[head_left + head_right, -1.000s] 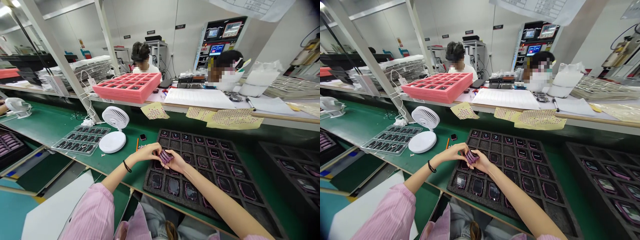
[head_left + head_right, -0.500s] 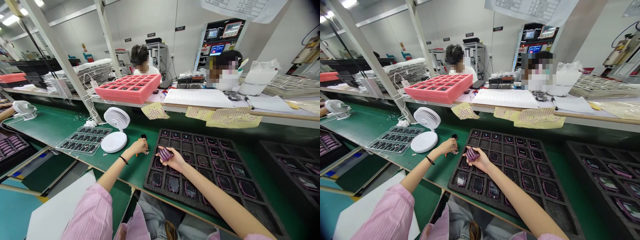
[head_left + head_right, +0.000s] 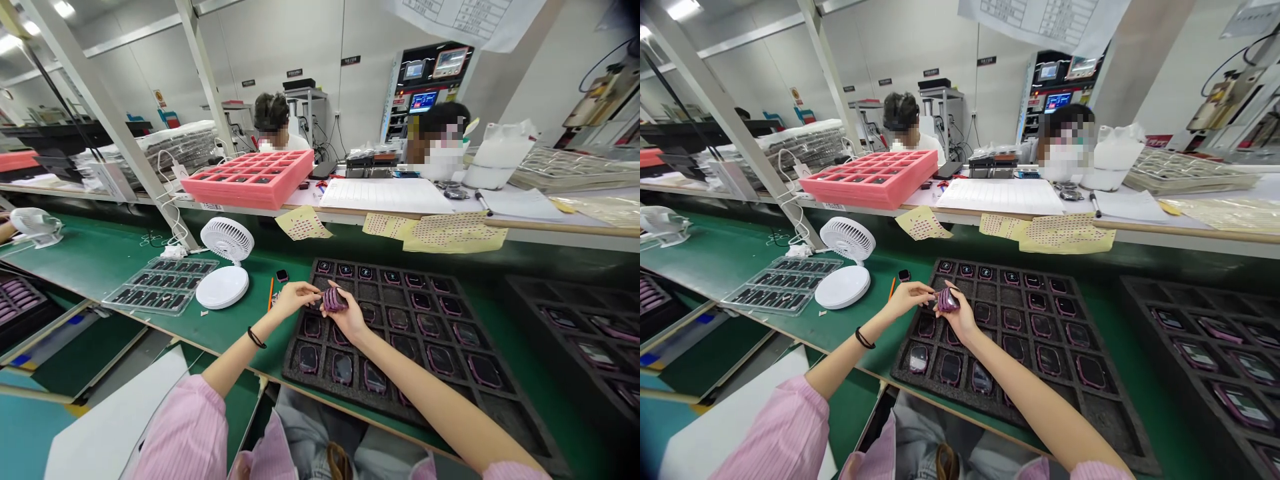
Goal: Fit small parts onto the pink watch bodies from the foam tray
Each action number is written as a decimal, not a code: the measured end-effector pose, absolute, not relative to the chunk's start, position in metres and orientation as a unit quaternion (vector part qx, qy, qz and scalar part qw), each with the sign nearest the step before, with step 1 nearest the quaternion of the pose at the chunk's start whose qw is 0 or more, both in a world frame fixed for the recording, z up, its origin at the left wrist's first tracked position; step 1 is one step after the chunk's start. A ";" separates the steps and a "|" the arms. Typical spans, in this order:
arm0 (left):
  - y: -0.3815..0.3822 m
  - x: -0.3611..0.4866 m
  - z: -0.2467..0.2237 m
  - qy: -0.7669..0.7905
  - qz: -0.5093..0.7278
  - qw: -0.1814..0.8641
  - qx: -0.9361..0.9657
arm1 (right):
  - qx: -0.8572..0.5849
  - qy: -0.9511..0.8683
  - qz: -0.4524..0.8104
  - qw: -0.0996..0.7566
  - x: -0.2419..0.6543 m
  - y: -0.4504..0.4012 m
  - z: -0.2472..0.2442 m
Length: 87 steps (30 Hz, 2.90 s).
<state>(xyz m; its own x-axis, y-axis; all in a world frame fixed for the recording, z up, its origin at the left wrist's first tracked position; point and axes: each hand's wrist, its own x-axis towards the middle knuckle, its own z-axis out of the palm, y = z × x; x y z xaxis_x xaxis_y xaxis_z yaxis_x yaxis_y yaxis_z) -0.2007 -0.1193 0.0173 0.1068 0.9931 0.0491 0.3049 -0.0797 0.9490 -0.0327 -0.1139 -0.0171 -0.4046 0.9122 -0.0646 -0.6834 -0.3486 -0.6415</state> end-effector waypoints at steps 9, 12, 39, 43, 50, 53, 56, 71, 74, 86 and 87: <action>-0.115 -0.167 0.013 0.538 0.526 0.509 0.418 | -0.223 -0.288 0.761 0.537 -0.034 -0.113 -0.020; -0.116 -0.160 0.007 0.537 0.543 0.497 0.412 | -0.241 -0.304 0.732 0.561 -0.033 -0.115 -0.018; -0.144 -0.151 0.006 0.446 0.363 0.625 0.527 | -0.336 -0.309 0.647 0.611 -0.031 -0.113 -0.025; -0.151 -0.165 0.003 0.432 0.341 0.597 0.584 | -0.329 -0.334 0.669 0.577 -0.033 -0.114 -0.029; -0.144 -0.202 0.014 0.459 0.257 0.504 0.685 | -0.308 -0.369 0.701 0.526 -0.036 -0.118 -0.029; -0.138 -0.234 0.015 0.580 0.251 0.279 0.724 | -0.293 -0.355 0.714 0.528 -0.036 -0.119 -0.023; -0.134 -0.262 0.006 0.662 0.169 0.076 0.726 | -0.297 -0.337 0.718 0.532 -0.036 -0.119 -0.018; -0.138 -0.250 0.011 0.472 0.242 -0.014 0.847 | -0.218 -0.246 0.850 0.413 -0.029 -0.111 -0.012; -0.144 -0.226 0.028 0.352 0.311 0.022 0.883 | -0.194 -0.236 0.886 0.349 -0.028 -0.111 -0.010; -0.144 -0.208 0.053 0.280 0.262 0.031 0.923 | -0.136 -0.273 0.913 0.272 -0.025 -0.115 -0.008; -0.144 -0.207 0.054 0.279 0.255 0.024 0.926 | -0.132 -0.274 0.914 0.269 -0.025 -0.115 -0.008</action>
<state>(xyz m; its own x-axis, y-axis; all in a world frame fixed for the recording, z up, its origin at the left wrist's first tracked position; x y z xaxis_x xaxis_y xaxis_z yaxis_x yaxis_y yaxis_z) -0.2074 -0.1442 0.0539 0.7151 0.5283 0.4578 0.5034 -0.8435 0.1872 -0.0245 -0.1153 -0.0082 -0.8210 0.5633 -0.0930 -0.4188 -0.7049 -0.5724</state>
